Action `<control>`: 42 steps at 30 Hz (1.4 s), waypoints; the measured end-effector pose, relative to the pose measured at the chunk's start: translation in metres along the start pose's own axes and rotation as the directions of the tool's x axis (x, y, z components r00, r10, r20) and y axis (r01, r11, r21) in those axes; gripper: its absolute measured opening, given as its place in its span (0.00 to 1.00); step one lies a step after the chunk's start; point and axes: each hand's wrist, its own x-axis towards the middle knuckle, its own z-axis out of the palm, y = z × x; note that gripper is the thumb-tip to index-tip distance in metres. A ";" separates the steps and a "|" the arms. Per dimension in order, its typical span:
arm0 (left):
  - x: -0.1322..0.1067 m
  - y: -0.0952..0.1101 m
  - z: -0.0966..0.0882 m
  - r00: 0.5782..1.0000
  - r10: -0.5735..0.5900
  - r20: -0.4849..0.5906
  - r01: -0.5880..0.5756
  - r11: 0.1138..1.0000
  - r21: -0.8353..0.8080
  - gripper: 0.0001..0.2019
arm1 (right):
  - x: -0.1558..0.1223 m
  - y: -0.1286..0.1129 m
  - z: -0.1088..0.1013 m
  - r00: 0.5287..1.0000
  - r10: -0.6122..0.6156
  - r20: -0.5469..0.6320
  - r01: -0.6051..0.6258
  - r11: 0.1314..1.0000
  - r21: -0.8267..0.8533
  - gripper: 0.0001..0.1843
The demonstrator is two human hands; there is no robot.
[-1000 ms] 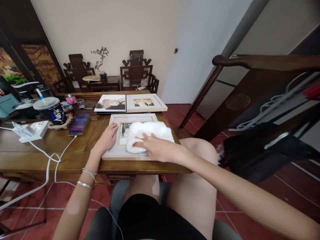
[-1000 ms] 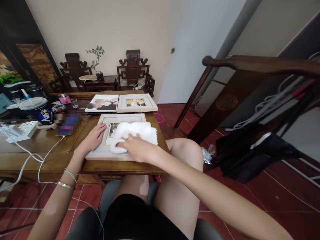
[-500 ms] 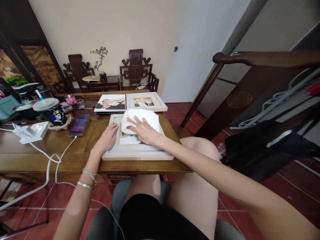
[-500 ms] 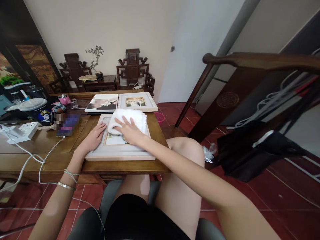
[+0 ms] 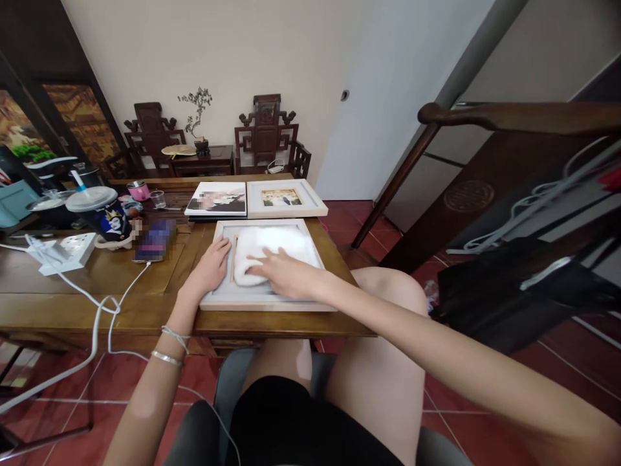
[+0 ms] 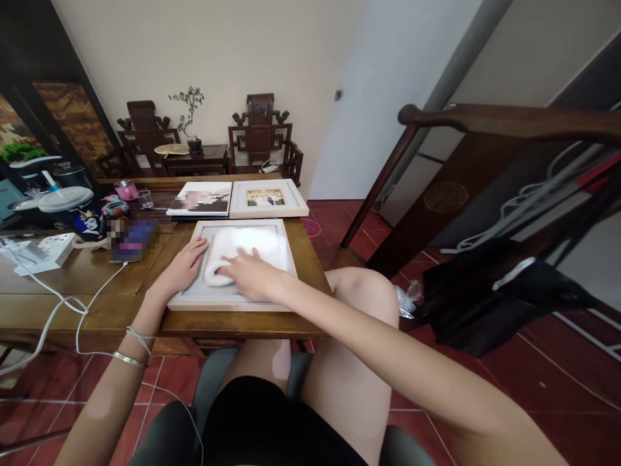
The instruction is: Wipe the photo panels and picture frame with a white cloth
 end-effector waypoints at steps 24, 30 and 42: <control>0.001 0.018 -0.011 0.984 -0.039 -0.171 0.012 0.987 -0.159 0.27 | 0.085 0.019 0.013 0.983 0.088 -0.160 -0.111 0.983 -0.146 0.33; -0.002 0.022 -0.013 0.982 -0.084 -0.167 0.051 0.980 -0.193 0.28 | 0.035 -0.022 0.007 0.999 -0.025 -0.047 0.019 0.994 -0.110 0.30; -0.001 0.009 -0.001 0.993 -0.074 -0.088 0.067 0.995 -0.075 0.22 | -0.017 -0.030 -0.017 0.997 -0.076 0.024 0.076 0.997 0.008 0.23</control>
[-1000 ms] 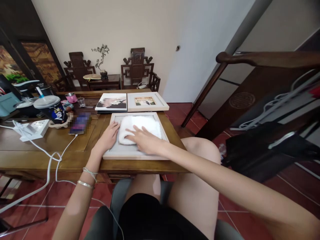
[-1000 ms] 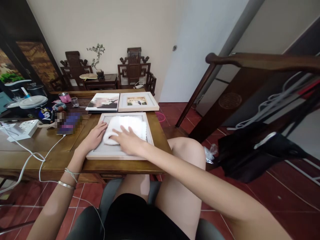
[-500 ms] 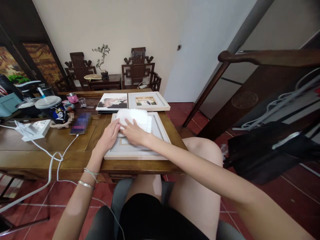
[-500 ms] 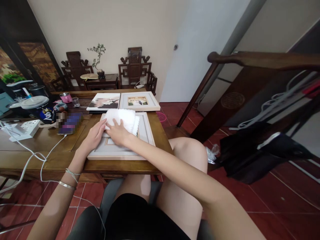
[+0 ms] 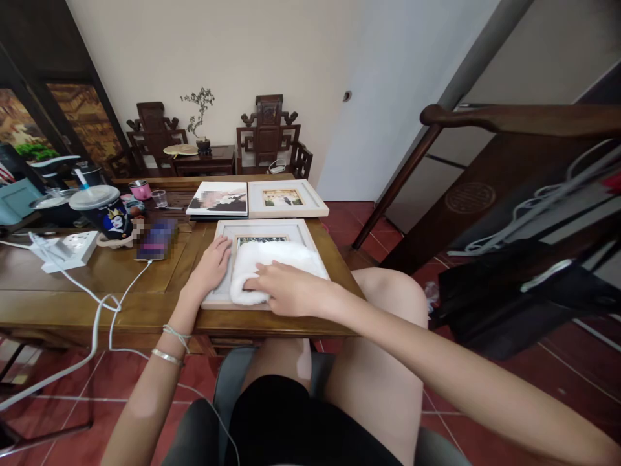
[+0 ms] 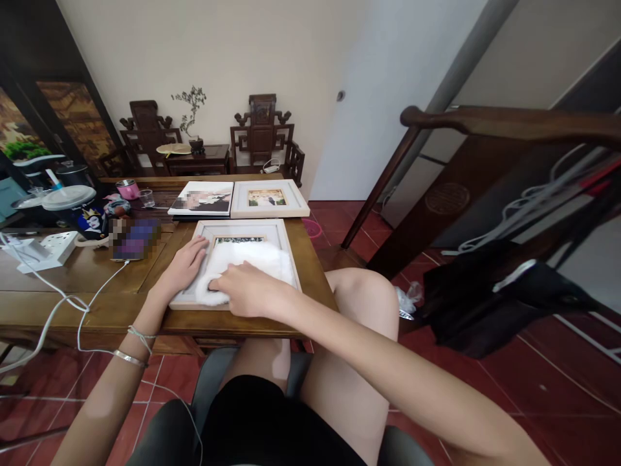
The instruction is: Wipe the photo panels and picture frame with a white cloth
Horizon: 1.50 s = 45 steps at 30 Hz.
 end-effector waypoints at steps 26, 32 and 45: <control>0.000 -0.008 0.004 1.000 0.028 0.011 -0.028 0.999 0.043 0.22 | -0.058 0.022 -0.004 0.992 0.121 0.046 -0.119 0.992 -0.036 0.24; 0.001 -0.009 0.004 0.999 0.027 0.033 -0.030 0.997 0.077 0.23 | -0.025 0.003 -0.002 1.000 0.024 -0.004 -0.024 0.999 -0.038 0.23; 0.002 -0.010 0.000 0.998 0.053 0.036 -0.055 0.996 0.063 0.22 | -0.037 0.003 0.024 0.991 0.039 -0.127 -0.037 0.999 0.020 0.24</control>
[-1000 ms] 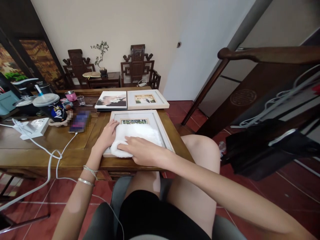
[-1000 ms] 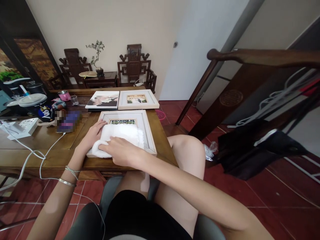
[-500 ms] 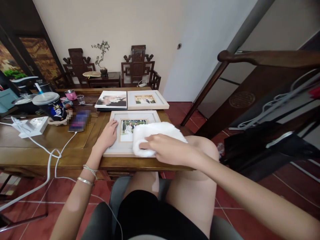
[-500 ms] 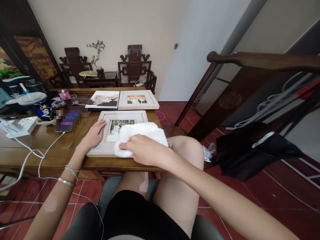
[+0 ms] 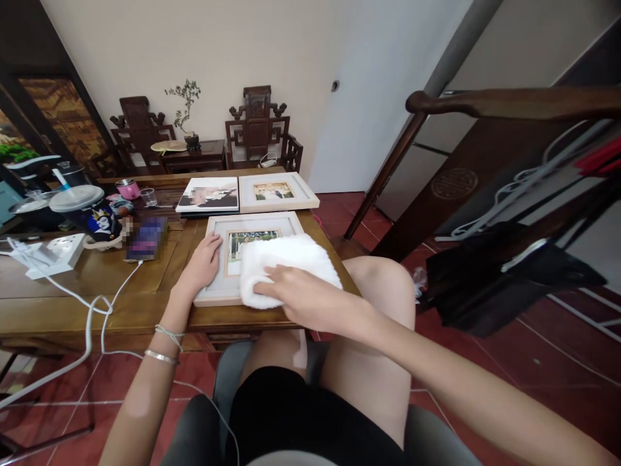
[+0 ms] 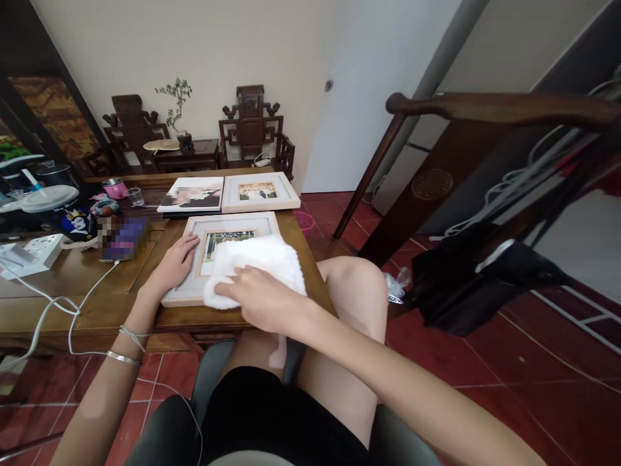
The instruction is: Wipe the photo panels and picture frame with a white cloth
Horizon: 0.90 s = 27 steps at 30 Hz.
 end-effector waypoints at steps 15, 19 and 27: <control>-0.001 0.002 0.002 1.000 -0.011 0.004 0.011 1.000 0.024 0.22 | 0.024 -0.010 -0.001 0.998 -0.063 -0.024 0.063 0.998 0.015 0.22; 0.000 0.001 0.000 1.000 -0.006 0.010 0.006 1.000 0.000 0.22 | 0.033 -0.015 0.006 0.993 -0.101 -0.065 0.103 0.994 0.027 0.23; -0.001 0.003 -0.001 0.999 -0.006 0.051 0.005 1.000 0.016 0.23 | -0.049 -0.002 0.002 0.973 0.223 -0.055 -0.227 0.971 -0.077 0.30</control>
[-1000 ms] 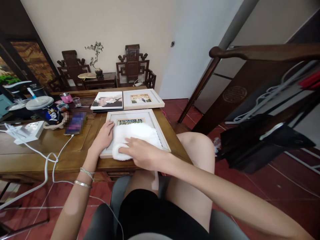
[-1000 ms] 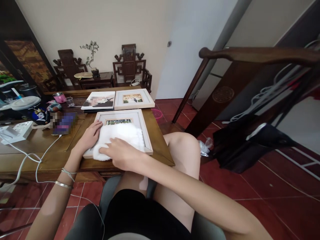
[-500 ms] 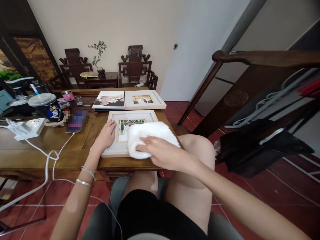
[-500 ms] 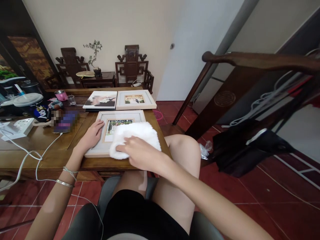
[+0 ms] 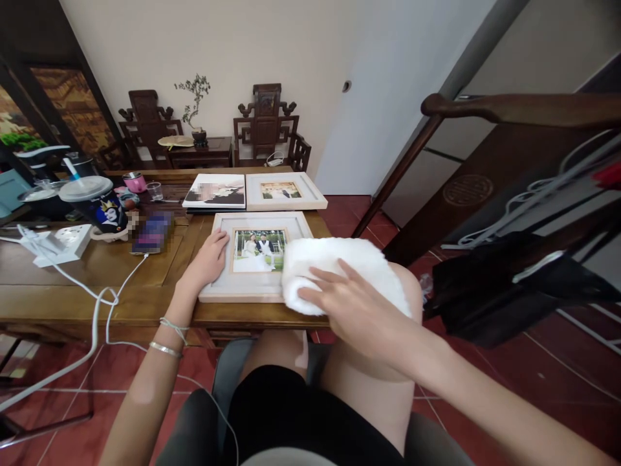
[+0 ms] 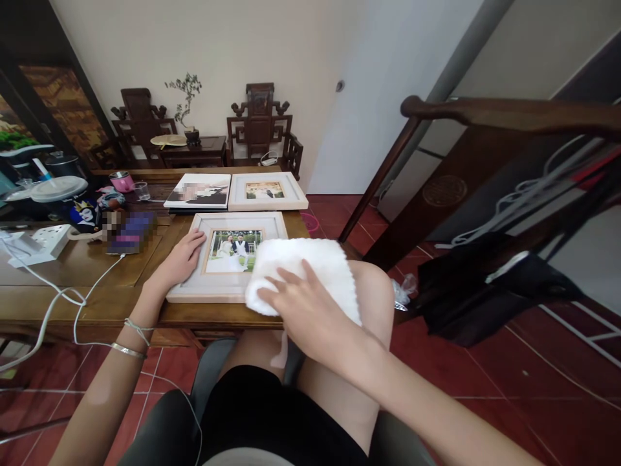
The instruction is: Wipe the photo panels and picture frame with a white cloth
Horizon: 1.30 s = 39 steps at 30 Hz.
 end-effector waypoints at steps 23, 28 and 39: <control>0.002 0.000 0.001 1.000 0.006 0.013 -0.007 0.998 0.062 0.22 | 0.062 0.062 0.004 0.996 0.087 -0.013 -0.088 0.985 -0.150 0.23; 0.001 0.000 0.002 1.000 0.013 0.011 -0.014 0.997 0.074 0.21 | 0.010 0.034 -0.010 0.998 -0.029 0.059 0.034 0.996 -0.086 0.23; 0.004 -0.004 0.003 0.999 0.038 0.022 -0.038 0.999 0.032 0.20 | 0.047 0.057 0.006 0.990 0.128 -0.052 -0.133 0.983 -0.125 0.24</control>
